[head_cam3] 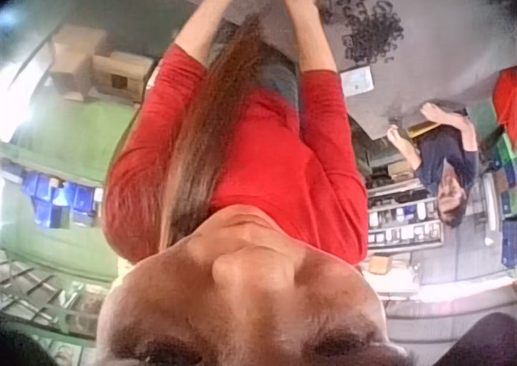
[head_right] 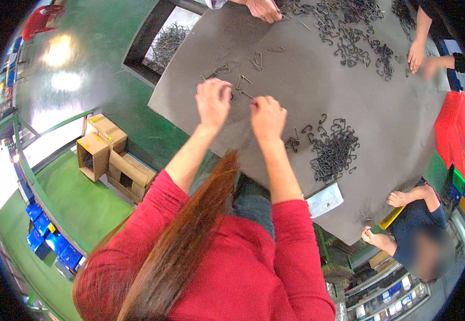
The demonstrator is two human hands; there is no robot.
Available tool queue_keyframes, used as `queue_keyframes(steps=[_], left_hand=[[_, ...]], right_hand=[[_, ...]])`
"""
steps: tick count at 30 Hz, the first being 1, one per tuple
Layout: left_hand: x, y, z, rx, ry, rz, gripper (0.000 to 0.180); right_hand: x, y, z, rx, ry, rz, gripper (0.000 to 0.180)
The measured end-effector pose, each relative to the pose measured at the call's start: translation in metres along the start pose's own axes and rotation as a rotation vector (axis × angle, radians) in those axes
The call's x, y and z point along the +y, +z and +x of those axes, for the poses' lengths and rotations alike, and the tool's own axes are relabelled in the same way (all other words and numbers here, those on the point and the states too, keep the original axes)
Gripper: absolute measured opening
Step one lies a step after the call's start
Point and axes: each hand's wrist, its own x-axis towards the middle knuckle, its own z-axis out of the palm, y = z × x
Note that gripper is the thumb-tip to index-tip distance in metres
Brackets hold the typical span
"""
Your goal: The person sorts small metal hooks on a table, separating them into piles and placing some into a red basket. Other people at the table also sort hooks into yellow and red baskets.
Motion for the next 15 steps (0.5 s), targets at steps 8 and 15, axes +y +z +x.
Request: queue_keyframes(steps=[8,15], left_hand=[[-0.057,-0.007,0.038,-0.106,-0.074,0.224,0.017],[-0.058,-0.021,0.048,0.041,-0.087,-0.117,0.013]], right_hand=[[-0.070,0.051,0.054,-0.281,0.112,-0.212,0.031],[-0.045,0.023,0.047,0.010,-0.040,0.070,0.024]])
